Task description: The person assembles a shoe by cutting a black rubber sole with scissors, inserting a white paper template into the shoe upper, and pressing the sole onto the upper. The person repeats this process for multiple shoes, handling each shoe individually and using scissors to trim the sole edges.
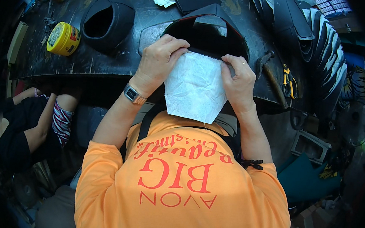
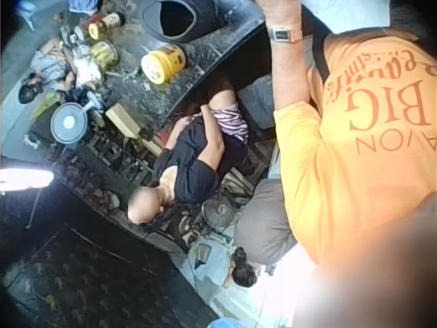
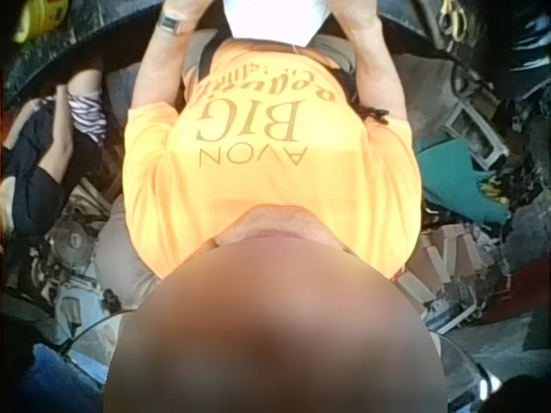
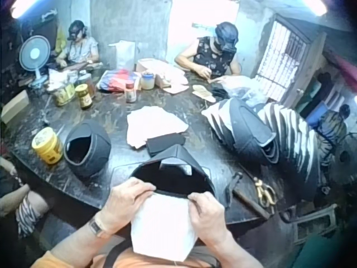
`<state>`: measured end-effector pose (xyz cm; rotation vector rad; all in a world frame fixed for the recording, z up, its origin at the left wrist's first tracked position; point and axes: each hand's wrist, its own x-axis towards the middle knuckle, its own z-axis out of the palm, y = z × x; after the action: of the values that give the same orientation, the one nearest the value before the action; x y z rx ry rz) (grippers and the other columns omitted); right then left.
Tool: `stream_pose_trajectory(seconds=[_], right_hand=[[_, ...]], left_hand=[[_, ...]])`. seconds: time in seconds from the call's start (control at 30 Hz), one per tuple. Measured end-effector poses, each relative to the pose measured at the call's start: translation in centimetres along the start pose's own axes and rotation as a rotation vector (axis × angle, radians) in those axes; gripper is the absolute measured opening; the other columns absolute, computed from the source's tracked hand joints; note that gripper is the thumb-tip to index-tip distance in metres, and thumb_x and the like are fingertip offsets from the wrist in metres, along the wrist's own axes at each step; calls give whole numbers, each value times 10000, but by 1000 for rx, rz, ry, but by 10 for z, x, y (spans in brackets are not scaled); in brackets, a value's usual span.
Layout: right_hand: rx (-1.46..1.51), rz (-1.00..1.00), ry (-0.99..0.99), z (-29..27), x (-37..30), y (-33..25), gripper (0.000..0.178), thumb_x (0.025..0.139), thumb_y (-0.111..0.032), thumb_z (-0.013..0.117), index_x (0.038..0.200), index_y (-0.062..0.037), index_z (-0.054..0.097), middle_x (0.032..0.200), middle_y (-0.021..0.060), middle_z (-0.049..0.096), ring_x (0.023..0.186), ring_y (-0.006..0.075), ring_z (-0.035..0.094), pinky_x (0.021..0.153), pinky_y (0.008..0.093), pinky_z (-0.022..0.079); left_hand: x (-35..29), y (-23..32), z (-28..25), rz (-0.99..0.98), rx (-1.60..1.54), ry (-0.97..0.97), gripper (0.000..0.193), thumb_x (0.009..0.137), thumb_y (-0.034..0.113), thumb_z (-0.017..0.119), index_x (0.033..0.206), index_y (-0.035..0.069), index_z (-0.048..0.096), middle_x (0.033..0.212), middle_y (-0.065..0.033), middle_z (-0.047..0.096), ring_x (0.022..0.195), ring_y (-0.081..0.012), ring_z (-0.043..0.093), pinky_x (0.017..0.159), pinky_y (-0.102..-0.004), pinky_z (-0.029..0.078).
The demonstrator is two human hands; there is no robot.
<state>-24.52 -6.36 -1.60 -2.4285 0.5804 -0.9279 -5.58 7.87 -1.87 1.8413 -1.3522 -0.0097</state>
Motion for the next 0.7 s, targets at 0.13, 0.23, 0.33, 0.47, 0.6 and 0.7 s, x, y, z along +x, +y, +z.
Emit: stream_pose_trajectory(seconds=[0.13, 0.23, 0.33, 0.47, 0.6, 0.7], right_hand=[[-8, -28, 13, 0, -5, 1, 126, 864, 58, 664, 979, 10, 688, 879, 151, 678, 767, 325, 694, 685, 374, 570], [-13, -72, 45, 2, -10, 1, 128, 866, 69, 664, 974, 3, 687, 870, 141, 673, 750, 312, 692, 662, 359, 569], [-9, -86, 65, 3, -11, 1, 133, 868, 73, 661, 976, 0, 689, 869, 139, 672, 751, 312, 695, 663, 349, 573], [-26, -42, 22, 4, -6, 1, 145, 873, 66, 652, 995, 2, 696, 875, 146, 676, 763, 322, 701, 679, 358, 582], [-53, -5, -1, 3, -2, 0, 152, 873, 43, 647, 1008, 2, 705, 891, 156, 687, 777, 332, 706, 695, 378, 587], [-51, 21, -18, 2, -1, -2, 150, 875, 35, 645, 1005, 8, 713, 900, 159, 697, 795, 324, 709, 718, 371, 583]], left_hand=[[-2, -2, 3, 26, -19, 52, 147, 904, 71, 733, 1046, 67, 766, 976, -87, 737, 876, -235, 723, 765, -313, 576], [-4, -2, 5, 48, -39, 105, 135, 899, 69, 732, 1031, 72, 762, 962, -84, 732, 861, -244, 725, 751, -318, 579], [-3, -2, 6, 72, -32, 138, 110, 900, 79, 725, 1006, 79, 753, 936, -78, 720, 822, -266, 725, 721, -337, 583], [0, -1, 6, 20, 35, 65, 123, 907, 107, 737, 1021, 68, 762, 942, -86, 725, 836, -258, 719, 734, -326, 578], [3, -2, 4, -15, 67, 4, 146, 919, 136, 739, 1040, 59, 765, 938, -91, 723, 837, -249, 713, 735, -318, 575], [4, -2, 2, -79, 13, -20, 163, 900, 150, 742, 1038, 65, 747, 954, -108, 711, 849, -290, 716, 750, -375, 567]])
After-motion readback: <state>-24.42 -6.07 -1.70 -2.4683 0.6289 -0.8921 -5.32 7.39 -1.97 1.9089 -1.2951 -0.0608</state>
